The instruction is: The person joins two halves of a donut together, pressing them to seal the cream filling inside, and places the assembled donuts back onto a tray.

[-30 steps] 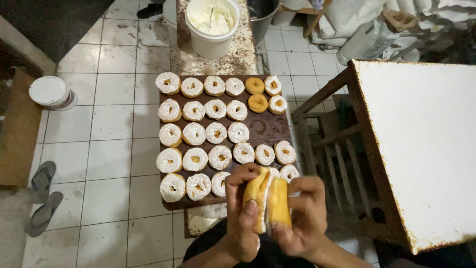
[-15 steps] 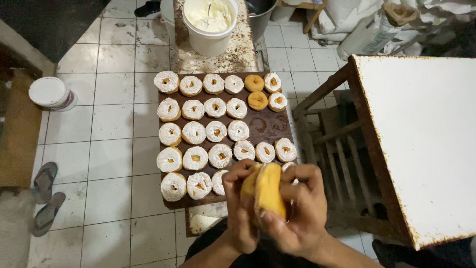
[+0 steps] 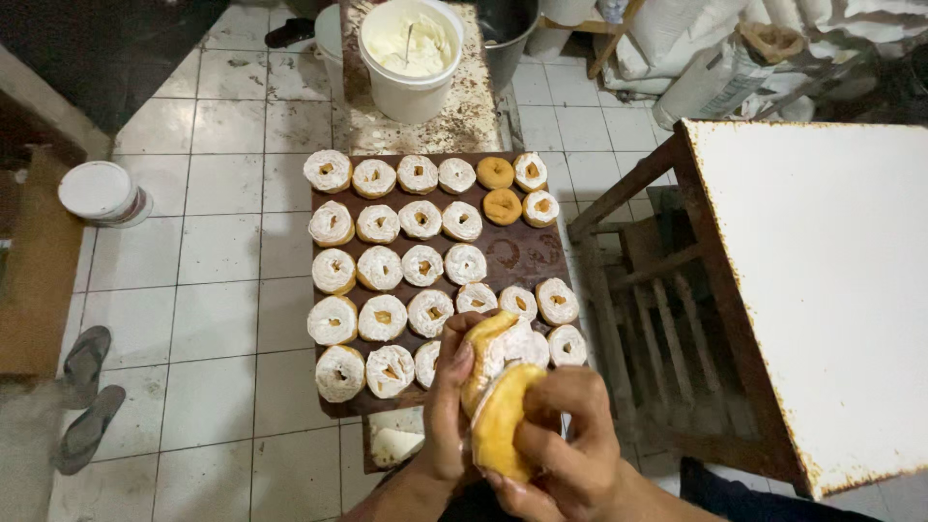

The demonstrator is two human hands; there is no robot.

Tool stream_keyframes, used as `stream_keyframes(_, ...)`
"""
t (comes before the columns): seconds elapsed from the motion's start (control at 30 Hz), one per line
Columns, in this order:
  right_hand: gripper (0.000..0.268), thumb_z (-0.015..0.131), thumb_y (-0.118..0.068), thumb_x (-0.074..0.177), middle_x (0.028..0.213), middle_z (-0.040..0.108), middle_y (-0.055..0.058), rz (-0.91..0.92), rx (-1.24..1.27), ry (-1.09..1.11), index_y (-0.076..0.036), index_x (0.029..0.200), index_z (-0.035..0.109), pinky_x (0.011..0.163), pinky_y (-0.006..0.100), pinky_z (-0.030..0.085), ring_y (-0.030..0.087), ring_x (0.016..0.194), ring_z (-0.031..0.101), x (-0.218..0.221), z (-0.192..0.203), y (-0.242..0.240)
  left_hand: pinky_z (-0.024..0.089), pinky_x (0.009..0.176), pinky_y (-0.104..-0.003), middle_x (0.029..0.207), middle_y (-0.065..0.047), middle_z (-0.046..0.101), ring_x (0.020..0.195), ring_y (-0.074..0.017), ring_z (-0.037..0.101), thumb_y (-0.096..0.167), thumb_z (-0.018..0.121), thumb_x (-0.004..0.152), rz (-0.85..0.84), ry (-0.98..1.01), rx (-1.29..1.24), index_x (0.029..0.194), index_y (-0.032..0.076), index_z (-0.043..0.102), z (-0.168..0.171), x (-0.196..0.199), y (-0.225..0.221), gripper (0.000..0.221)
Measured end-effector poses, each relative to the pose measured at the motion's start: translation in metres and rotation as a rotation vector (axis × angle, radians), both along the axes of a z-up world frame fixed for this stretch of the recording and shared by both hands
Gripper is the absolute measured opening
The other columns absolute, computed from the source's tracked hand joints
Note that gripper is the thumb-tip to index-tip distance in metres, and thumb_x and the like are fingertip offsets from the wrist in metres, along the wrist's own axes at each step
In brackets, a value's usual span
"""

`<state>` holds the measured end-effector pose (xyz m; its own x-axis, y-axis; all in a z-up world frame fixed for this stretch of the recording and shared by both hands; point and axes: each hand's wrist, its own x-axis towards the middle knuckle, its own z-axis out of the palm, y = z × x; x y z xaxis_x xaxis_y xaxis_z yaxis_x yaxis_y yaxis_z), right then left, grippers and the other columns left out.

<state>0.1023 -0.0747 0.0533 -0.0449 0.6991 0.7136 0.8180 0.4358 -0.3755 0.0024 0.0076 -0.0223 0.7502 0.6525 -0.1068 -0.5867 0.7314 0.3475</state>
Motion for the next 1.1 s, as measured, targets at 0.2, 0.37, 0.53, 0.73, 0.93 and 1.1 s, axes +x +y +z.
stream_keyframes(0.2, 0.029, 0.076, -0.028, 0.081, 0.108, 0.054, 0.015, -0.182, -0.047, 0.173, -0.005, 0.092, 0.062, 0.075, 0.038, 0.045, 0.024, 0.089, 0.054, 0.004, -0.008, 0.003, 0.041, 0.112, -0.033, 0.137, -0.01, 0.047, 0.127, -0.0185, 0.05, 0.039, 0.044, 0.107, 0.205, 0.068, 0.591, 0.138, 0.006, 0.042, 0.001, 0.002, -0.001, 0.045)
stream_keyframes(0.37, 0.034, 0.075, -0.028, 0.083, 0.117, 0.056, 0.019, -0.23, -0.188, 0.239, -0.001, 0.1, 0.062, 0.083, 0.04, 0.053, 0.028, 0.098, 0.061, 0.009, 0.001, 0.014, 0.048, 0.098, -0.035, 0.127, -0.01, 0.054, 0.116, -0.0187, 0.056, 0.035, 0.05, 0.102, 0.063, 0.139, 0.27, 0.135, 0.009, 0.044, -0.01, 0.008, -0.006, 0.042)
stream_keyframes(0.53, 0.05, 0.078, -0.031, 0.083, 0.129, 0.06, 0.02, -0.071, -0.169, 0.128, -0.002, 0.122, 0.067, 0.103, 0.047, 0.052, 0.037, 0.118, 0.063, 0.038, 0.031, 0.018, 0.055, 0.088, -0.041, 0.114, -0.009, 0.068, 0.102, -0.0227, 0.066, 0.051, 0.046, 0.095, -0.099, 0.024, -0.626, 0.122, 0.013, 0.058, -0.003, 0.025, 0.018, 0.049)
stream_keyframes(0.73, 0.039, 0.072, -0.031, 0.093, 0.141, 0.057, 0.021, 0.15, -0.23, -0.28, -0.016, 0.129, 0.066, 0.111, 0.05, 0.049, 0.041, 0.131, 0.058, 0.074, 0.025, 0.026, 0.054, 0.089, -0.036, 0.118, -0.01, 0.068, 0.106, -0.0231, 0.066, 0.035, 0.05, 0.1, -0.12, -0.135, -0.444, 0.126, 0.012, 0.058, -0.062, 0.025, 0.008, 0.036)
stream_keyframes(0.93, 0.041, 0.071, -0.027, 0.09, 0.134, 0.062, 0.021, -0.02, -0.282, 0.491, -0.01, 0.127, 0.064, 0.105, 0.047, 0.05, 0.035, 0.123, 0.064, 0.104, -0.126, 0.024, 0.051, 0.103, -0.046, 0.13, -0.024, 0.057, 0.117, -0.0294, 0.059, 0.026, 0.076, 0.09, 0.28, -0.063, 0.394, 0.122, 0.0, 0.048, -0.165, 0.068, 0.048, 0.05)
stream_keyframes(1.1, 0.051, 0.073, -0.025, 0.089, 0.128, 0.062, 0.025, -0.069, -0.13, 0.96, 0.001, 0.128, 0.053, 0.103, 0.046, 0.049, 0.032, 0.117, 0.065, 0.077, -0.244, 0.015, 0.05, 0.102, -0.045, 0.124, -0.023, 0.053, 0.11, -0.0282, 0.057, 0.028, 0.074, 0.094, 0.627, 0.201, 0.849, 0.123, -0.001, 0.049, -0.156, 0.062, 0.027, 0.048)
